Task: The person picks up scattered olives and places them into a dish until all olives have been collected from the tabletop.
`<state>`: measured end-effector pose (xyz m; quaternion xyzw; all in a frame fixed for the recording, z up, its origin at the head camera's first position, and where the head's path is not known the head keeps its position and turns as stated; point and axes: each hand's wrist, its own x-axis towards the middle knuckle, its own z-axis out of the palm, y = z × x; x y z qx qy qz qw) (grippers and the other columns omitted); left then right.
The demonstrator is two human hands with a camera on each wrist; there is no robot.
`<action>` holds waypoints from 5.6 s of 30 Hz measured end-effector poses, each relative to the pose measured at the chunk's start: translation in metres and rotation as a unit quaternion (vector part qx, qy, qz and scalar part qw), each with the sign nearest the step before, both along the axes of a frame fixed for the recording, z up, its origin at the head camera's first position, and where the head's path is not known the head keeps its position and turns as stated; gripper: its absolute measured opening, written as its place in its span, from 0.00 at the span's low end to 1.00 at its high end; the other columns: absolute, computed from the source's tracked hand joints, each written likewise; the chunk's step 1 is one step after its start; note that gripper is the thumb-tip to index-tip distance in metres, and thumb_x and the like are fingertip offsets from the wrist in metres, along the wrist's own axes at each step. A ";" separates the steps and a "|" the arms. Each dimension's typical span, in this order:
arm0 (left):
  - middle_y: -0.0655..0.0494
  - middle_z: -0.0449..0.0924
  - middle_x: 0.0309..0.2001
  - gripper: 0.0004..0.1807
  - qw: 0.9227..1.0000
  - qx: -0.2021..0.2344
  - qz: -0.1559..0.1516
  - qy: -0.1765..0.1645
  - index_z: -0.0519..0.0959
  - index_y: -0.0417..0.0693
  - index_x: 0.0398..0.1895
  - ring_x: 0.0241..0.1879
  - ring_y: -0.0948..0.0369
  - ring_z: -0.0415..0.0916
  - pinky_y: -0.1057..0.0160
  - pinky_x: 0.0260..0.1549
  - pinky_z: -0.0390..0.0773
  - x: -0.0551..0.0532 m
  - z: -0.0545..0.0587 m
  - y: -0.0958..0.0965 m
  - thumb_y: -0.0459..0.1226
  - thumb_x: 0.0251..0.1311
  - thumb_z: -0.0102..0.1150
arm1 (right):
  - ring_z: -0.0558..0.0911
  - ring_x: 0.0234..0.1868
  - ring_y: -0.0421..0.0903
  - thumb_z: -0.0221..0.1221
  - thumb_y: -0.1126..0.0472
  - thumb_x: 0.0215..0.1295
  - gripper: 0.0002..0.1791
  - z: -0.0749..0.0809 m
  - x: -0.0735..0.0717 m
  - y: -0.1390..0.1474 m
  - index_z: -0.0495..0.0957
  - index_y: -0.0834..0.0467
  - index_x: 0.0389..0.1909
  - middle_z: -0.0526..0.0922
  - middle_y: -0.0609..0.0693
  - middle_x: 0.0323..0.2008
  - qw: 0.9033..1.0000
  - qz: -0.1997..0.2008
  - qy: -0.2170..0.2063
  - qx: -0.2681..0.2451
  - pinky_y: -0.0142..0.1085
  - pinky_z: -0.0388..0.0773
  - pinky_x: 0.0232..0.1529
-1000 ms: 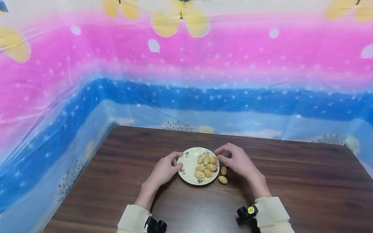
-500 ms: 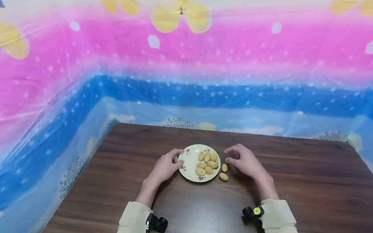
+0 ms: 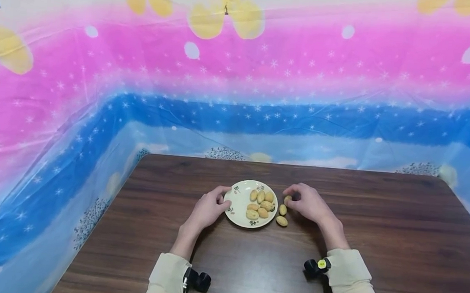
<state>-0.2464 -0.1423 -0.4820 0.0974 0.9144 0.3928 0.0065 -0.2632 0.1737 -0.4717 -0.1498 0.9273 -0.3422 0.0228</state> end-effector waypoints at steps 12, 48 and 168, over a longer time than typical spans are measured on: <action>0.60 0.71 0.26 0.23 1.000 0.009 -0.002 -0.004 0.76 0.54 0.64 0.23 0.63 0.65 0.63 0.29 0.66 -0.001 0.001 0.000 0.43 0.65 0.58 | 0.80 0.47 0.51 0.63 0.54 0.66 0.13 0.013 0.007 -0.005 0.84 0.53 0.48 0.83 0.52 0.51 0.999 -0.024 0.025 0.002 0.48 0.75 0.48; 0.60 0.71 0.26 0.24 1.000 0.006 0.002 -0.002 0.76 0.54 0.64 0.23 0.63 0.66 0.64 0.29 0.66 -0.002 0.004 0.002 0.42 0.63 0.59 | 0.77 0.41 0.45 0.67 0.58 0.61 0.08 0.020 0.030 -0.097 0.87 0.50 0.42 0.86 0.39 0.38 0.980 0.163 0.109 0.042 0.41 0.72 0.50; 0.60 0.71 0.25 0.24 1.000 -0.003 -0.007 -0.007 0.75 0.52 0.65 0.23 0.63 0.66 0.63 0.29 0.67 0.000 0.001 -0.003 0.42 0.65 0.57 | 0.78 0.36 0.40 0.63 0.59 0.62 0.14 0.036 -0.011 -0.095 0.85 0.53 0.48 0.80 0.44 0.43 0.978 0.203 0.027 0.044 0.35 0.76 0.39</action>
